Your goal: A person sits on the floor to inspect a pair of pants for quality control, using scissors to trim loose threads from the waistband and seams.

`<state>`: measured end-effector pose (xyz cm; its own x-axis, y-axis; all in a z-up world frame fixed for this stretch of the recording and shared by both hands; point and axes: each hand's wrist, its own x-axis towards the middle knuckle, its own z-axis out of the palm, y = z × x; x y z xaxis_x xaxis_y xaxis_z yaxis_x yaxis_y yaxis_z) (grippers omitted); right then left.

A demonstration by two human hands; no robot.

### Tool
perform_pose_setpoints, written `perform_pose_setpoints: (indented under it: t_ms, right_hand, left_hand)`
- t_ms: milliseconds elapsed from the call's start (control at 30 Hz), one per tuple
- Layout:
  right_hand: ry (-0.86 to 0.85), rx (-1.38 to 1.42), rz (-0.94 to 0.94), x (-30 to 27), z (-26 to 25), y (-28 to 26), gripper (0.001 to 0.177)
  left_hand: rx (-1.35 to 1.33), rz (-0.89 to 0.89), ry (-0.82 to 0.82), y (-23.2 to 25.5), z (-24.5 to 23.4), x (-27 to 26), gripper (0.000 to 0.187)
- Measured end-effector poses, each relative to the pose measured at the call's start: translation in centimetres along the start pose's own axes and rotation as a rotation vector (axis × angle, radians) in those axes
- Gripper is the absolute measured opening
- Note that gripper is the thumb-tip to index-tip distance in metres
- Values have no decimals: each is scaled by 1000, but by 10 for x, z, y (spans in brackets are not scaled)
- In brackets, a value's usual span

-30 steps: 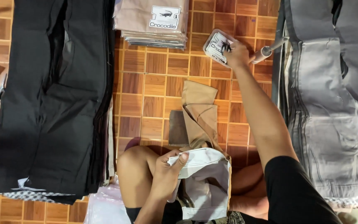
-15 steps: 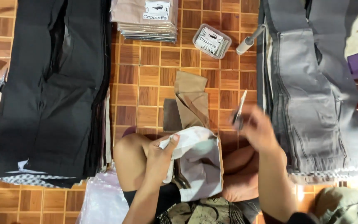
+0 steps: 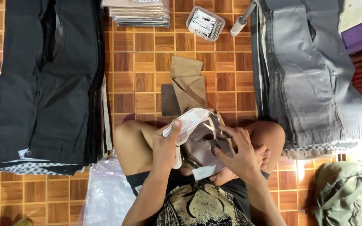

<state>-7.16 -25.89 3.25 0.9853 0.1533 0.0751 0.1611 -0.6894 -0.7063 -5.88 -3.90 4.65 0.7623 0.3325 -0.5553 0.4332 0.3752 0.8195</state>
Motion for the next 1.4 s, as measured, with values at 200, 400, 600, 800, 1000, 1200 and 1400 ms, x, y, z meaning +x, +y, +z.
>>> perform_pose_setpoints:
  t_ms: [200,400,600,800,1000,1200,1400]
  right_hand:
    - [234,-42,-147,0,-5,-29,44]
    - [355,60,-217,-11,17,-36,48]
    - [392,123,-244,-6,21,-52,48]
    - [389,127,-191,-4,22,-48,48]
    - [381,230,-70,-4,26,-51,39]
    - [239,-5,39,-4,2,-20,41]
    - [231,196,-281,20,-5,-17,38]
  left_hand:
    - [-23,55,24,-8,0,3,41]
    - [-74,76,61,-1,13,-8,41]
    - [-70,118,47,1,15,-18,35]
    - [-43,168,55,-7,14,-20,26]
    - [14,197,17,-11,8,-16,27]
    - [163,498,29,-3,-2,-9,12]
    - [595,1101,192,21,-22,9,10]
